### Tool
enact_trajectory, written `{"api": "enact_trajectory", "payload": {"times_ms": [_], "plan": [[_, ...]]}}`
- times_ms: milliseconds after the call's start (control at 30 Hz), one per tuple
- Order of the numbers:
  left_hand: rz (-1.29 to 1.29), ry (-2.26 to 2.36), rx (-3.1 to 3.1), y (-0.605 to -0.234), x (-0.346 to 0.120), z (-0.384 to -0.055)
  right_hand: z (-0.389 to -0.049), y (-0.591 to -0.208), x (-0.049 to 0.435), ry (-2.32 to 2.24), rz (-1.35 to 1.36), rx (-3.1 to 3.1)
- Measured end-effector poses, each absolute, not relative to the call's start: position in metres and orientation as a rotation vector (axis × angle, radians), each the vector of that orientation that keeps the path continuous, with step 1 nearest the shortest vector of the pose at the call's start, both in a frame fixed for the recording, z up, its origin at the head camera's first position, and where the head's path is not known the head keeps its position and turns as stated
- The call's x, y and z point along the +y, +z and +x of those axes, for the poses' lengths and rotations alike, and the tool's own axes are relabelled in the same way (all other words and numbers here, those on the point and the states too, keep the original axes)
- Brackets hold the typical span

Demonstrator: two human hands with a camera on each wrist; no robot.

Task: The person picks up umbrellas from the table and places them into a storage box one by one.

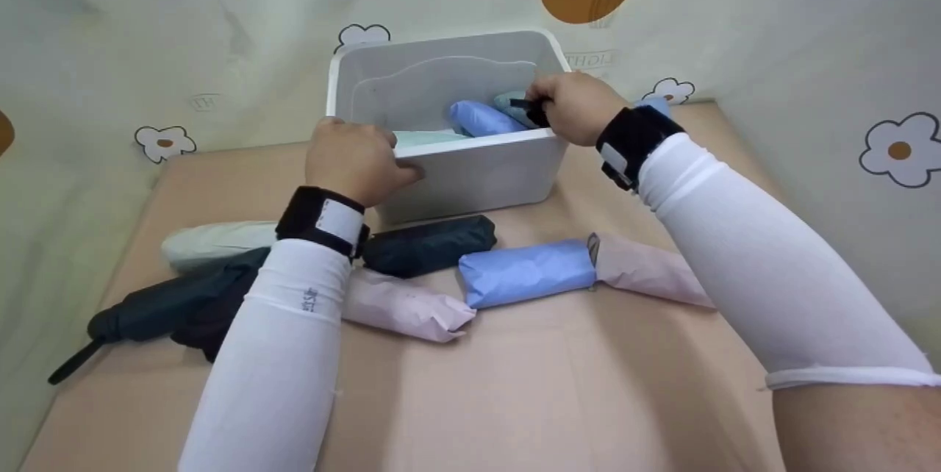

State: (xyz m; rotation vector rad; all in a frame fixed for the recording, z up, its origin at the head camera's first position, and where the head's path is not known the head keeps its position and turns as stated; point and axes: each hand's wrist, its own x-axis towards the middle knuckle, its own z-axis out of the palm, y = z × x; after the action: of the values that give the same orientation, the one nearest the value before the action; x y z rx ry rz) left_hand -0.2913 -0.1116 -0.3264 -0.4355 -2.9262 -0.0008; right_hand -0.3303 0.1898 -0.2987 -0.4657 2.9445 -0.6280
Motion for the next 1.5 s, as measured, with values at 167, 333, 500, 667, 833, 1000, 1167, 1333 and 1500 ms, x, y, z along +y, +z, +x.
{"api": "enact_trajectory", "payload": {"times_ms": [167, 333, 500, 667, 833, 1000, 1167, 1333, 1500], "plan": [[-0.438, 0.015, -2.917, -0.3267, -0.1127, -0.2918, -0.3309, -0.2984, 0.1896, -0.641, -0.457, 2.929], [-0.426, 0.005, -2.927, -0.3243, -0.1135, -0.2917, -0.3311, -0.2958, 0.1884, -0.685, -0.441, 2.910], [-0.434, 0.013, -2.920, -0.3223, -0.1143, -0.2915, -0.3306, -0.2943, 0.1878, -0.680, -0.465, 2.937], [-0.434, -0.009, -2.927, -0.3230, -0.1153, -0.2913, -0.3305, -0.2950, 0.1866, -0.653, -0.482, 2.955], [-0.422, -0.023, -2.934, -0.3251, -0.1154, -0.2917, -0.3315, -0.2963, 0.1868, -0.647, -0.488, 2.960], [-0.419, -0.015, -2.928, -0.3264, -0.1132, -0.2915, -0.3315, -0.2962, 0.1881, -0.711, -0.438, 2.929], [-0.418, -0.010, -2.930, -0.3263, -0.1114, -0.2923, -0.3299, -0.2951, 0.1884, -0.765, -0.343, 2.892], [-0.423, 0.001, -2.929, -0.3262, -0.1118, -0.2925, -0.3306, -0.2971, 0.1892, -0.794, -0.322, 2.879], [-0.442, 0.023, -2.908, -0.3270, -0.1122, -0.2928, -0.3304, -0.3022, 0.1913, -0.829, -0.349, 2.908]]}}
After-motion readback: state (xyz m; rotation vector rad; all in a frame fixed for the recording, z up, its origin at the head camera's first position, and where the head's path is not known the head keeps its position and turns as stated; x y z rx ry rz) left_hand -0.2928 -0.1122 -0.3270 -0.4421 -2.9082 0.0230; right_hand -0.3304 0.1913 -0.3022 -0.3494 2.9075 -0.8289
